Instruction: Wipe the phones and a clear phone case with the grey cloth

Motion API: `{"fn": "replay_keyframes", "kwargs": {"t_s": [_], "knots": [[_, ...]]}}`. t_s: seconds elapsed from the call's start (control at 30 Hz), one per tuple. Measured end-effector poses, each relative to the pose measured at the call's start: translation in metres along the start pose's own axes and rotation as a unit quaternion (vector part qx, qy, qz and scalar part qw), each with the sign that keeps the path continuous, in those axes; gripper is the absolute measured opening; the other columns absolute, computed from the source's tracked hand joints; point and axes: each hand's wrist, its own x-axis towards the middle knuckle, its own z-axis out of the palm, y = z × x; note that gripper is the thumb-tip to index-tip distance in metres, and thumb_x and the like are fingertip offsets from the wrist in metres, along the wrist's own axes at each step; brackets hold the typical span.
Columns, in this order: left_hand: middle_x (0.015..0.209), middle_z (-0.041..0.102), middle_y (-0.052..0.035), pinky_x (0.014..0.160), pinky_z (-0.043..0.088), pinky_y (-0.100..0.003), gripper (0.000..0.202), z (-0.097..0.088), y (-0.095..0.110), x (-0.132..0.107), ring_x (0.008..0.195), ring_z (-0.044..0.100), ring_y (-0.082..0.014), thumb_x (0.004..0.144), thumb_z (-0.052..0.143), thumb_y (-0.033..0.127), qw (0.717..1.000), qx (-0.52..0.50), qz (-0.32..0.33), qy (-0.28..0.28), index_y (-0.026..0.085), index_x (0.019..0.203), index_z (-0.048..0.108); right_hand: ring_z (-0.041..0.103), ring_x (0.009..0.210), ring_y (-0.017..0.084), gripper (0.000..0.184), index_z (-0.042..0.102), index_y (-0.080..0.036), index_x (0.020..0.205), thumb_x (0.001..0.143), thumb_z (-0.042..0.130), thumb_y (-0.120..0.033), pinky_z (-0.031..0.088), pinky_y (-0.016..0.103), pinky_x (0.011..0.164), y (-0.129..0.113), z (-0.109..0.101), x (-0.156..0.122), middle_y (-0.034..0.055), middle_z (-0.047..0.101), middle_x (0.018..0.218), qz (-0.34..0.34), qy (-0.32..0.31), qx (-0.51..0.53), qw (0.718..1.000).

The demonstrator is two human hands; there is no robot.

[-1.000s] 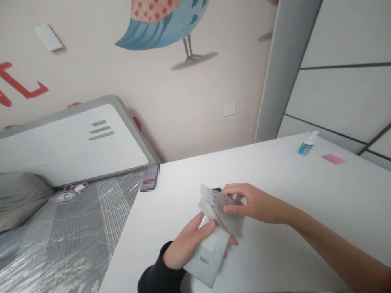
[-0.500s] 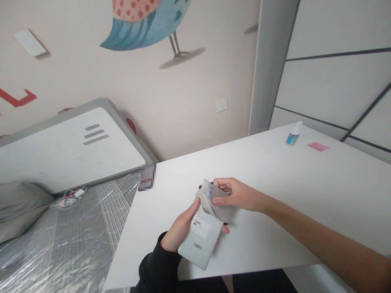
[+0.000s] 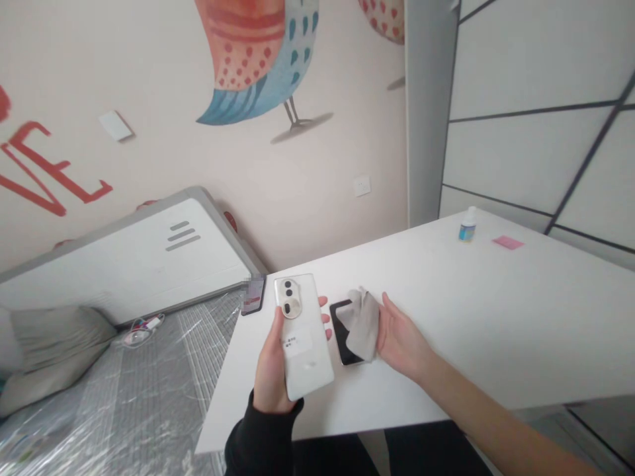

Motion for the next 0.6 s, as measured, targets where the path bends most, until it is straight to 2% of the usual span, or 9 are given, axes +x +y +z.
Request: {"fn": "replay_keyframes", "kwargs": {"t_s": [0.07,0.1,0.17,0.23,0.33,0.43,0.5,0.6], "knots": [[0.118,0.076,-0.0148,0.086,0.062,-0.035,0.046,0.005,0.009,-0.006,0.09,0.075,-0.0224,0.101,0.048,0.046,0.998,-0.006,0.049,0.033,0.012,0.122,0.071,0.07,0.115,0.029,0.07,0.066,-0.022,0.116,0.089,0.042,-0.082,0.052,0.047,0.102,0.005,0.003,-0.003,0.0111,0.074,0.121,0.018,-0.003,0.026,0.999],[0.12,0.075,-0.0149,0.091,0.061,-0.038,0.046,0.007,0.012,-0.008,0.095,0.075,-0.0241,0.101,0.049,0.046,0.997,-0.01,0.064,0.042,0.013,0.124,0.07,0.071,0.112,0.029,0.068,0.067,-0.022,0.115,0.088,0.047,-0.081,0.053,0.046,0.1,0.007,0.004,-0.003,0.011,0.075,0.118,0.023,0.0,0.036,0.999],[0.123,0.073,-0.0167,0.097,0.059,-0.046,0.047,0.012,0.015,-0.01,0.102,0.073,-0.028,0.101,0.048,0.047,0.997,-0.008,0.071,0.043,0.012,0.126,0.068,0.074,0.101,0.026,0.052,0.068,-0.023,0.111,0.085,0.067,-0.068,0.057,0.04,0.091,0.013,0.005,-0.003,0.0079,0.077,0.109,0.029,0.011,0.045,0.999],[0.124,0.072,-0.0183,0.097,0.059,-0.049,0.047,0.015,0.015,-0.011,0.101,0.073,-0.0294,0.101,0.046,0.046,0.997,0.003,0.064,0.038,0.011,0.124,0.068,0.074,0.085,0.021,0.036,0.07,-0.023,0.102,0.08,0.082,-0.049,0.058,0.033,0.077,0.018,0.003,-0.003,0.0038,0.078,0.095,0.033,0.026,0.044,0.998],[0.125,0.072,-0.0192,0.096,0.06,-0.05,0.046,0.017,0.012,-0.01,0.092,0.074,-0.0267,0.102,0.045,0.043,0.997,0.017,0.053,0.047,0.01,0.125,0.067,0.069,0.07,0.018,0.029,0.07,-0.02,0.091,0.078,0.087,-0.041,0.054,0.029,0.066,0.021,0.0,-0.003,0.0016,0.075,0.08,0.038,0.028,0.035,0.998],[0.129,0.07,-0.0186,0.099,0.058,-0.048,0.046,0.017,0.01,-0.007,0.095,0.074,-0.0261,0.102,0.046,0.041,0.997,0.015,0.053,0.059,0.011,0.13,0.064,0.07,0.078,0.018,0.03,0.072,-0.017,0.09,0.078,0.085,-0.041,0.053,0.031,0.076,0.018,-0.001,-0.006,0.0045,0.077,0.088,0.036,-0.002,0.04,0.999],[0.131,0.07,-0.0179,0.101,0.058,-0.046,0.047,0.016,0.01,-0.005,0.101,0.074,-0.027,0.101,0.047,0.042,0.997,0.014,0.051,0.064,0.012,0.135,0.062,0.071,0.088,0.021,0.029,0.072,-0.018,0.092,0.078,0.081,-0.042,0.053,0.035,0.085,0.014,0.0,-0.008,0.0066,0.077,0.096,0.039,-0.026,0.056,0.997],[0.131,0.07,-0.0169,0.102,0.057,-0.044,0.049,0.015,0.012,-0.003,0.109,0.073,-0.0278,0.102,0.048,0.042,0.997,0.011,0.035,0.072,0.016,0.143,0.056,0.07,0.1,0.028,0.032,0.071,-0.02,0.094,0.076,0.072,-0.046,0.053,0.042,0.09,0.009,0.003,-0.01,0.0094,0.077,0.106,0.047,-0.054,0.081,0.994]]}}
